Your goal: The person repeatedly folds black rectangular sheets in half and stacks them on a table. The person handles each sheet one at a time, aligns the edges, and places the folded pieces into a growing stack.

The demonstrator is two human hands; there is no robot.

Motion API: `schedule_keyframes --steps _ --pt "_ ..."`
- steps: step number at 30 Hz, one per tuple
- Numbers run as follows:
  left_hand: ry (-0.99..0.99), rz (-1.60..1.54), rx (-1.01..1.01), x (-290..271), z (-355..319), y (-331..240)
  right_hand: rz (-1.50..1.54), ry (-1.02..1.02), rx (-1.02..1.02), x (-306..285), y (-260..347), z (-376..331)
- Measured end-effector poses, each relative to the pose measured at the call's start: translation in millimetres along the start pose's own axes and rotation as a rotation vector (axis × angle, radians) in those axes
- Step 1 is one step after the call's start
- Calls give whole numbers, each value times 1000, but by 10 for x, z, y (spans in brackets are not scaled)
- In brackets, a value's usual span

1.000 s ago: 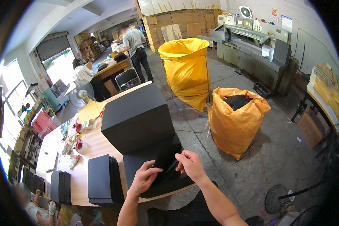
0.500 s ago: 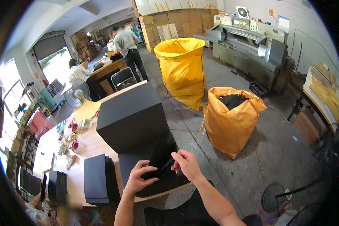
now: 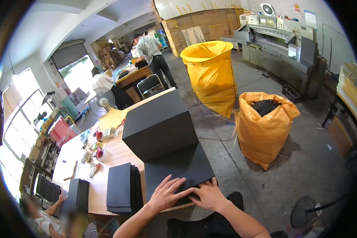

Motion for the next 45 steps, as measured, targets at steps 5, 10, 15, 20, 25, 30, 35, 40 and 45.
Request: schedule_keyframes --steps 5,10,15,20,25,30,35,40,45 --pt "-361 73 -590 -162 -778 281 34 -96 -7 -35 25 10" --pt "-480 -4 -635 -174 -1036 167 -92 -225 -10 179 -49 -92" --pt "-602 -86 -561 -345 -1044 -565 -127 -313 -75 253 -125 -21" --pt "-623 -1803 -1488 788 -1547 -180 -98 -333 -67 203 -111 13" --pt "-247 -1843 -1589 287 -1329 -197 -58 -273 -34 278 -128 -26" --pt "-728 -1672 -1533 18 -2599 119 -249 -324 -125 83 49 98" --pt "-1187 -1658 -1166 -35 -3128 825 -232 -305 -111 110 39 58" --pt "-1260 -1680 -1446 684 -3636 1455 -232 -293 -133 110 54 85" --pt "-1231 -1772 -1551 801 -3685 1522 -230 -282 -128 84 52 69"
Point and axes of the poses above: each hand's wrist, its own z-axis towards the middle knuckle, its own x-axis out of the palm, y = z × x, the point moved 4 cm from there along z, towards the middle knuckle, and after that the axes turned 9 degrees about -x, right-handed, at the moved point
